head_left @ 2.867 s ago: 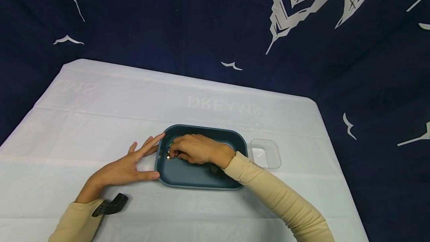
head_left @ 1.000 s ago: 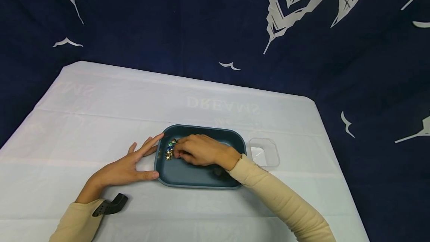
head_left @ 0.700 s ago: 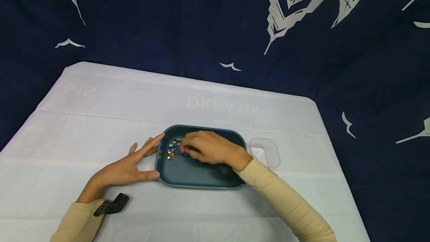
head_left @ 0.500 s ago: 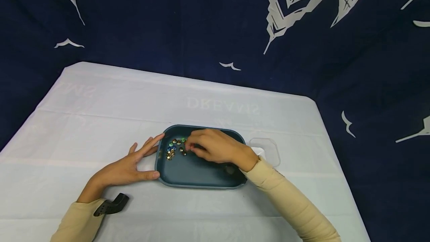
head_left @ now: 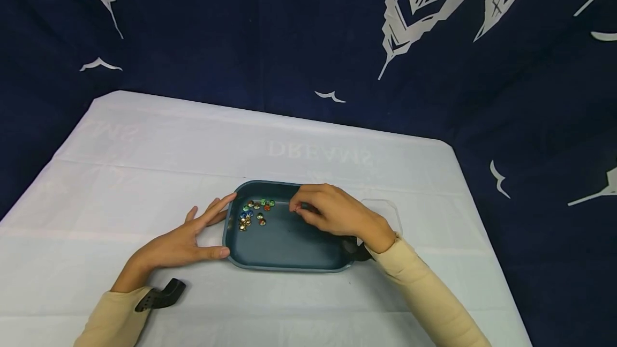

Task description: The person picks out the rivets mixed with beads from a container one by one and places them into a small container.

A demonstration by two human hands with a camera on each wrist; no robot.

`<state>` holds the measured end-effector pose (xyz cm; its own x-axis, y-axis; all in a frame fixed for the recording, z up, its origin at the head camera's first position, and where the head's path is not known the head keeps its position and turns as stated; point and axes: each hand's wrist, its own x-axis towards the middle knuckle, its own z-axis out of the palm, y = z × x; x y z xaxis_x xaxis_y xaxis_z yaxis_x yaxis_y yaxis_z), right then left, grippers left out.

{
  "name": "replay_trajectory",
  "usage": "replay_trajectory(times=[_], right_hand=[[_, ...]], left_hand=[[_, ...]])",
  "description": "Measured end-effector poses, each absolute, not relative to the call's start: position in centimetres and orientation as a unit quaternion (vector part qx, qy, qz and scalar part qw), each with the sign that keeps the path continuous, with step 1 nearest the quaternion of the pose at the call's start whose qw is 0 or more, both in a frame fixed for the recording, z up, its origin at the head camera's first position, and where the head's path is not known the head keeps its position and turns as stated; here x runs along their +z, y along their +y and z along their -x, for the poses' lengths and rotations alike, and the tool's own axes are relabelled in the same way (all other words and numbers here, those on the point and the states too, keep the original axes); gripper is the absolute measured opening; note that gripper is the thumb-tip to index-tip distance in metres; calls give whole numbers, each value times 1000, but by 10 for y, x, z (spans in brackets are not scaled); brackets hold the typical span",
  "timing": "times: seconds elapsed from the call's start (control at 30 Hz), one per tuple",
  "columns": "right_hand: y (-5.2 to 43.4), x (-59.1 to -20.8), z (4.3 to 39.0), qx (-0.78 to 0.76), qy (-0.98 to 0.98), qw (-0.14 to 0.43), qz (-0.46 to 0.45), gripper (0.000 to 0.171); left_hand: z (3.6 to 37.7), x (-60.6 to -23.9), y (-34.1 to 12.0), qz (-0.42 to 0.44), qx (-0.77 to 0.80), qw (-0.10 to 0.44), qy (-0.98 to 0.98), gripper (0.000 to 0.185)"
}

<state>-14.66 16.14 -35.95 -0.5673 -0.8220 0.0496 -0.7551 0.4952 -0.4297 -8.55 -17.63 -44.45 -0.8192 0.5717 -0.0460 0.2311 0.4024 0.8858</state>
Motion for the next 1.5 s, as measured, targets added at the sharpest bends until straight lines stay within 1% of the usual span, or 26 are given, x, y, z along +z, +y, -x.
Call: replay_trajectory(times=[0.47, 0.8, 1.13, 1.5], right_hand=[[199, -346, 144, -234, 871, 44, 429, 10], [229, -346, 139, -238, 884, 36, 402, 11], [252, -347, 136, -241, 889, 22, 389, 12], [274, -350, 131, -239, 904, 20, 354, 12]], left_hand=[[86, -444, -175, -242, 490, 178, 819, 101], [85, -445, -175, -241, 488, 177, 820, 101], [87, -447, -174, -243, 490, 177, 818, 101], [85, -446, -175, -242, 487, 176, 821, 100]])
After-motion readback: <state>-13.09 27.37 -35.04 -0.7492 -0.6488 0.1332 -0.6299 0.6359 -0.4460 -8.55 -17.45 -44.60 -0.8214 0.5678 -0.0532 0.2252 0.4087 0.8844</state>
